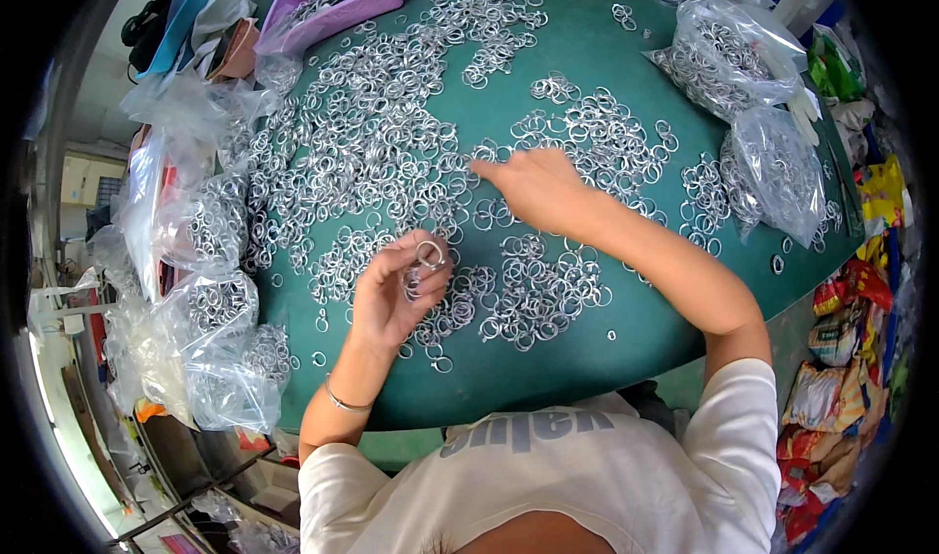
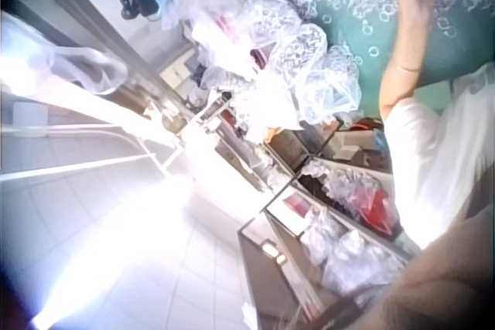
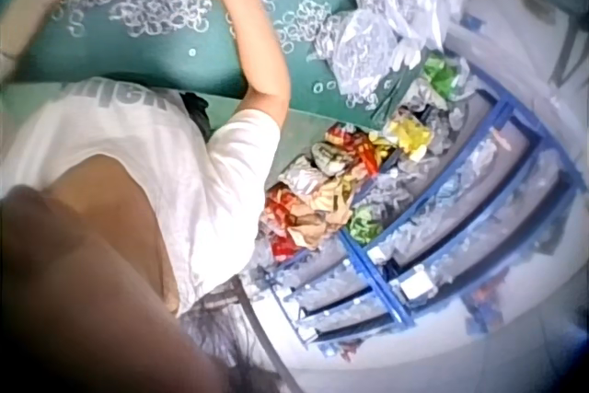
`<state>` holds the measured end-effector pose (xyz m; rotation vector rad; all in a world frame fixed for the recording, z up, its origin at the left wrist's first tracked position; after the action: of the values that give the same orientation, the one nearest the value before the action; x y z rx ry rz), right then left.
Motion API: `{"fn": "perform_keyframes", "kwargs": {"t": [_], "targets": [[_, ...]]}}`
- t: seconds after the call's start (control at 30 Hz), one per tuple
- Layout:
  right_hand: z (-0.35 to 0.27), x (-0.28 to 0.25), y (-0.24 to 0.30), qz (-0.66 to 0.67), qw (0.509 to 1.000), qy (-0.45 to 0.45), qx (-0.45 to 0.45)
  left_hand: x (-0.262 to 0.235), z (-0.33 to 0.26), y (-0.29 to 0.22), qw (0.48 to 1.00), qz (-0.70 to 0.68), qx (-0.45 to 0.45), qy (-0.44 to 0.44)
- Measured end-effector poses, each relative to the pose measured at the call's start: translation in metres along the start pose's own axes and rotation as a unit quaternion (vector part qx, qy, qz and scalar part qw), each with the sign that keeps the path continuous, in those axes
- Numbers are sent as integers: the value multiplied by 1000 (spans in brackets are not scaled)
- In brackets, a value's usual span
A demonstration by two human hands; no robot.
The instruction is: The person sorts and organizes a large quantity of small metal rings on a green tabletop by hand, moving them into piles and checking individual components.
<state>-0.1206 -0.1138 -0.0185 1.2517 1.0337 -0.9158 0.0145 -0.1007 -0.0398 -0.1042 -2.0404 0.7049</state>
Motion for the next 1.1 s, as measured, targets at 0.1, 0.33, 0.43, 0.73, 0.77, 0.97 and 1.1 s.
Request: {"fn": "perform_keyframes", "kwargs": {"t": [0.1, 0.33, 0.43, 0.73, 0.77, 0.97, 1.1], "targets": [[-20, 7, 13, -53, 993, 102, -9, -3, -6, 2, 993, -108, 15, 33], [-34, -13, -4, 31, 999, 23, 10, -13, -6, 8, 994, -99, 37, -27], [-12, -7, 10, 21, 1000, -3, 9, -13, -6, 10, 991, -82, 28, -101], [-31, 1, 23, -154, 983, 91, -38, -46, -29, 3, 987, -57, 106, -110], [-34, -2, 11, -153, 985, 73, -18, -42, -33, -1, 983, -29, 113, -140], [-31, -4, 46, -60, 995, 49, -56, -40, -35, 7, 991, 3, 111, -69], [-30, 21, 55, -53, 987, 128, -86, -43, -43, -5, 974, 65, 138, -168]]}}
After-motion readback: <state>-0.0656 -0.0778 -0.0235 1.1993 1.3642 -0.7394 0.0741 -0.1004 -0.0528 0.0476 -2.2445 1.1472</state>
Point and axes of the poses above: each hand's wrist, its own z-axis towards the middle knuckle, its own x-axis out of the palm, y = z × x, the point moved 9 cm from there along z, towards the middle knuckle, and after that the axes turned 1 degree about -x, right-handed, at the moved point
